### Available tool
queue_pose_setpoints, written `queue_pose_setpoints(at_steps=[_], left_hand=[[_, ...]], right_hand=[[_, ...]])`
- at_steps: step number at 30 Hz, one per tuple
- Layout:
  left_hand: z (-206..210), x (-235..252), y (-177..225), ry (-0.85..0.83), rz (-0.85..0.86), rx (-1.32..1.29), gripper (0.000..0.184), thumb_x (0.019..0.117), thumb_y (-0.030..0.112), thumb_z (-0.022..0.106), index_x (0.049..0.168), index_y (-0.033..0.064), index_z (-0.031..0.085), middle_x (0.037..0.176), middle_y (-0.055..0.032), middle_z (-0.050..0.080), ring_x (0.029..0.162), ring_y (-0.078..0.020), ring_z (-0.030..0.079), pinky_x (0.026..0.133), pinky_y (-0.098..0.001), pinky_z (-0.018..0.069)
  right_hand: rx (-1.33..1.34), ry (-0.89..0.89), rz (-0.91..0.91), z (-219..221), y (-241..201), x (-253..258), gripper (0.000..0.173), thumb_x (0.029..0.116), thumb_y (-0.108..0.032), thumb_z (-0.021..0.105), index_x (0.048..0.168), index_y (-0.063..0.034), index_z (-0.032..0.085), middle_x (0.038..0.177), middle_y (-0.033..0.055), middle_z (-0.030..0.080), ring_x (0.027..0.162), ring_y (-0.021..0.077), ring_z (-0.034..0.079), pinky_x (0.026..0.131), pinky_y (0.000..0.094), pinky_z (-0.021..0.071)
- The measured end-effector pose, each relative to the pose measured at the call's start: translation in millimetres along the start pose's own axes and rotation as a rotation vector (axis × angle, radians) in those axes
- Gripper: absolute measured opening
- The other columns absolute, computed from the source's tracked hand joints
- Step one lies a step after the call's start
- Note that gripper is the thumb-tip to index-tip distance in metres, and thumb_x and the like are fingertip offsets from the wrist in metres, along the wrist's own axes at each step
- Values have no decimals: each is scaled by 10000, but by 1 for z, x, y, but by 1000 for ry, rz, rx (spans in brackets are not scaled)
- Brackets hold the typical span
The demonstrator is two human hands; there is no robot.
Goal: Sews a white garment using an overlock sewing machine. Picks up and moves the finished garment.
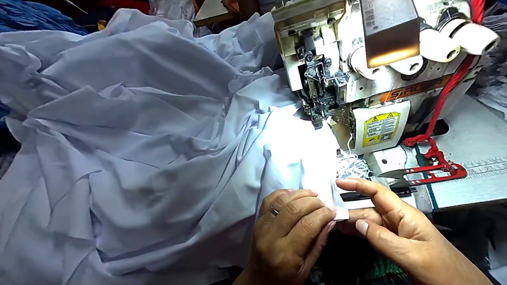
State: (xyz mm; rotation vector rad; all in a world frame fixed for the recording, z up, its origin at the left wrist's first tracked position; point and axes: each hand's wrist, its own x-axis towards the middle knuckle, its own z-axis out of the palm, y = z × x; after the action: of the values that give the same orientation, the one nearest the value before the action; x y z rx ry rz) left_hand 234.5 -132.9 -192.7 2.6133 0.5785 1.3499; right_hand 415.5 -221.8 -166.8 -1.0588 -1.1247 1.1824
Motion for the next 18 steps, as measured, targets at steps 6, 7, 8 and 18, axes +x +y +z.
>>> queue_pose_setpoints(at_steps=[6,7,8,18], left_hand=[[0,5,0,-21,-156,-222,223,1027,297,608,933,144,741,1002,43,720,1080,-52,650,985,-231,509],[1,4,0,-18,-148,-198,214,1023,289,611,926,147,739,998,43,720,1072,-50,650,978,-223,506],[3,4,0,-10,-137,-177,206,1019,278,617,922,145,741,992,39,721,1066,-52,650,971,-217,503],[0,3,2,25,80,44,180,1054,268,578,981,146,688,1024,29,689,1107,-85,628,1045,-279,454]], right_hand=[[-126,64,-133,6,6,2,442,950,-14,591,1380,55,516,987,-1,762,874,-2,707,807,169,576],[-140,75,-152,7,8,3,438,946,-31,620,1365,58,527,974,-4,763,866,-5,710,804,166,580],[-159,87,-170,7,10,4,432,948,-52,641,1354,55,539,967,-5,766,864,-2,715,805,168,587],[-376,116,-358,2,18,2,323,966,-64,630,1265,59,625,956,34,767,857,-11,703,807,142,570]])
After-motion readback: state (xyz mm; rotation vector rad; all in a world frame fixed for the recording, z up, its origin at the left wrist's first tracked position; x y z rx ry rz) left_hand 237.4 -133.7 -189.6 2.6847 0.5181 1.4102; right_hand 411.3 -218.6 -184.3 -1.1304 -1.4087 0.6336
